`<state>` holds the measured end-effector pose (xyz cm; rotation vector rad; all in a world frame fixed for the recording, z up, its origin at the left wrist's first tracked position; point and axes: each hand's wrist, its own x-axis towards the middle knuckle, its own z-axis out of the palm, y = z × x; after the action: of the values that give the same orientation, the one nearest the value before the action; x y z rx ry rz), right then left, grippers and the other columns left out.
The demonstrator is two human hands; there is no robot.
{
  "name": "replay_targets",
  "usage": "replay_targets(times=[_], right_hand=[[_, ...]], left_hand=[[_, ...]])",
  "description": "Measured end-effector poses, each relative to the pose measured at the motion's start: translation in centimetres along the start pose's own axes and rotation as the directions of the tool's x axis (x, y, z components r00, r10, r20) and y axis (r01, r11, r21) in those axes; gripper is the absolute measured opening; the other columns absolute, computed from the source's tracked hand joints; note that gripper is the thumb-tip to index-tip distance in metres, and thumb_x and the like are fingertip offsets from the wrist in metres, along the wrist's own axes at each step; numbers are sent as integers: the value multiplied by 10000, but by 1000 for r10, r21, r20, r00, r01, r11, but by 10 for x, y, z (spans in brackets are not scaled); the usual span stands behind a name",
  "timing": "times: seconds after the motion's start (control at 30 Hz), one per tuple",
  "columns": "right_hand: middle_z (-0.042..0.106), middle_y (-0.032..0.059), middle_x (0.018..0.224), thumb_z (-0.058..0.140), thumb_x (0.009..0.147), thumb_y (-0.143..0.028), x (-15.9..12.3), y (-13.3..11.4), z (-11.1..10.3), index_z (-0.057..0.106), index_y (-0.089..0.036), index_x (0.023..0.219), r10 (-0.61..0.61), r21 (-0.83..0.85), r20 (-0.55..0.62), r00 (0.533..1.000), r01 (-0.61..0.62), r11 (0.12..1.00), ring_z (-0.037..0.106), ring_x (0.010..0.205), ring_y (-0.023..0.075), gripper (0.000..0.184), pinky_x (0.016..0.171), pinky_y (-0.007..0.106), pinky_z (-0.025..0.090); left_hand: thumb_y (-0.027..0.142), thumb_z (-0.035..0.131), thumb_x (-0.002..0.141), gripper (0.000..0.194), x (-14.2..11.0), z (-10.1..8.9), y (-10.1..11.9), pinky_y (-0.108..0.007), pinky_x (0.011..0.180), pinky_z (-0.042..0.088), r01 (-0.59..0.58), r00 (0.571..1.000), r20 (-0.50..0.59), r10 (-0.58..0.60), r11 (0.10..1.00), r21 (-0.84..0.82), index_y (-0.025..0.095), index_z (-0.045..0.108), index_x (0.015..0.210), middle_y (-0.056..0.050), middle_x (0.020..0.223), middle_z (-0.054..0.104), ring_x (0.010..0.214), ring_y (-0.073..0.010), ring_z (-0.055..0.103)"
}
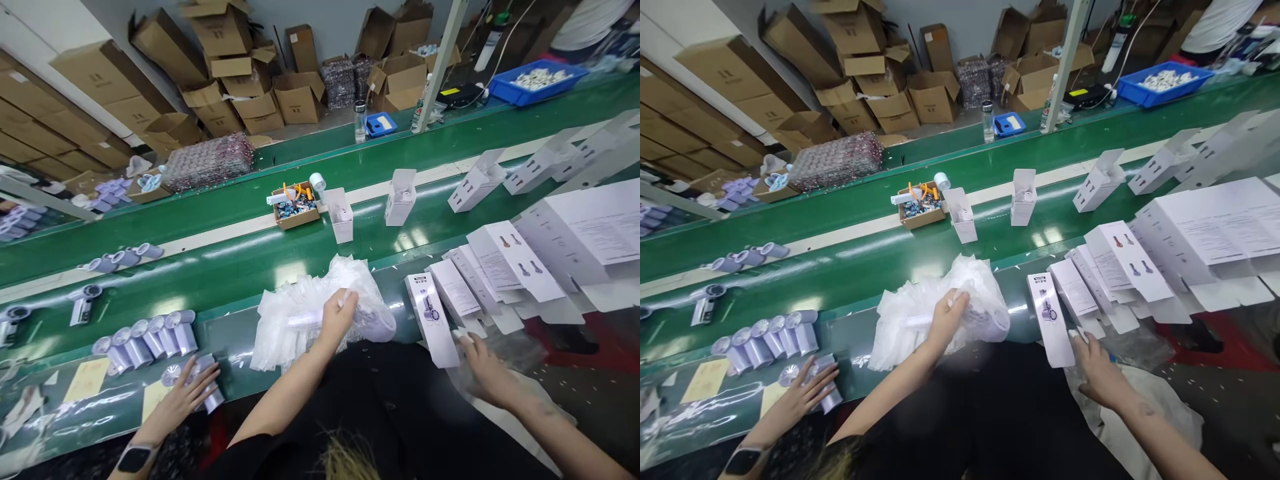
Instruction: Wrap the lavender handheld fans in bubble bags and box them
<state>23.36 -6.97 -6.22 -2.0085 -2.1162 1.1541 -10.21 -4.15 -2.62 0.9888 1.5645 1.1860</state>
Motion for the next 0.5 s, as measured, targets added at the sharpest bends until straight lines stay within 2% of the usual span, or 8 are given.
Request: replay_targets(times=[0.07,0.17,0.27,0.33,0.37,0.4,0.43,0.5], right_hand=[[288,224,1432,614,646,-250,2,32,28,395,-152,1319,-18,-124,-41,999,13,992,489,1149,401,714,880,554,442],[474,145,1306,494,727,-224,17,34,47,499,-213,1234,-154,-111,-203,967,133,985,533,1110,322,507,897,482,464],[569,126,1132,491,731,-227,34,-5,22,622,-222,1078,-283,-100,-435,855,267,959,546,1062,301,370,934,452,444],[572,123,1072,535,748,-299,44,-39,-9,670,-217,989,-293,-63,-565,771,314,947,542,1043,295,288,952,442,426],[567,119,1082,554,753,-338,49,-55,-23,682,-219,953,-267,-14,-604,751,325,946,536,1049,291,266,954,432,422],[566,112,1108,573,749,-367,55,-69,-34,689,-223,933,-229,71,-594,771,334,940,529,1060,287,261,950,421,422],[577,102,1115,597,731,-383,62,-81,-42,695,-227,909,-187,177,-546,817,331,927,527,1064,285,256,944,413,422],[635,80,1038,647,678,-384,74,-97,-47,704,-226,863,-137,377,-372,918,284,882,552,1020,281,251,904,404,442]], left_hand=[[458,591,780,321,4,-8,-2,-184,483,354,107,993,-33,-115,977,-186,159,501,707,44,616,457,556,-77,445],[477,686,688,385,8,-18,1,-157,383,268,225,972,34,-232,884,-410,158,522,827,45,660,493,514,-59,439],[423,765,612,444,8,-29,10,-145,352,226,303,952,142,-270,791,-532,151,531,873,44,665,516,481,-44,438],[370,799,572,446,7,-30,20,-147,351,234,315,949,204,-241,769,-556,143,540,856,44,646,520,469,-40,437],[354,805,563,442,7,-28,25,-151,354,249,311,948,235,-214,772,-555,139,544,848,41,641,525,469,-42,442],[350,802,564,437,6,-23,29,-155,359,267,303,947,265,-181,780,-548,135,547,846,34,644,534,472,-47,451],[356,794,571,436,6,-16,33,-160,364,286,286,946,288,-147,794,-536,134,548,853,25,659,547,482,-55,466],[371,776,583,453,6,1,39,-168,380,323,223,953,291,-83,844,-488,144,533,892,12,709,574,515,-75,500]])
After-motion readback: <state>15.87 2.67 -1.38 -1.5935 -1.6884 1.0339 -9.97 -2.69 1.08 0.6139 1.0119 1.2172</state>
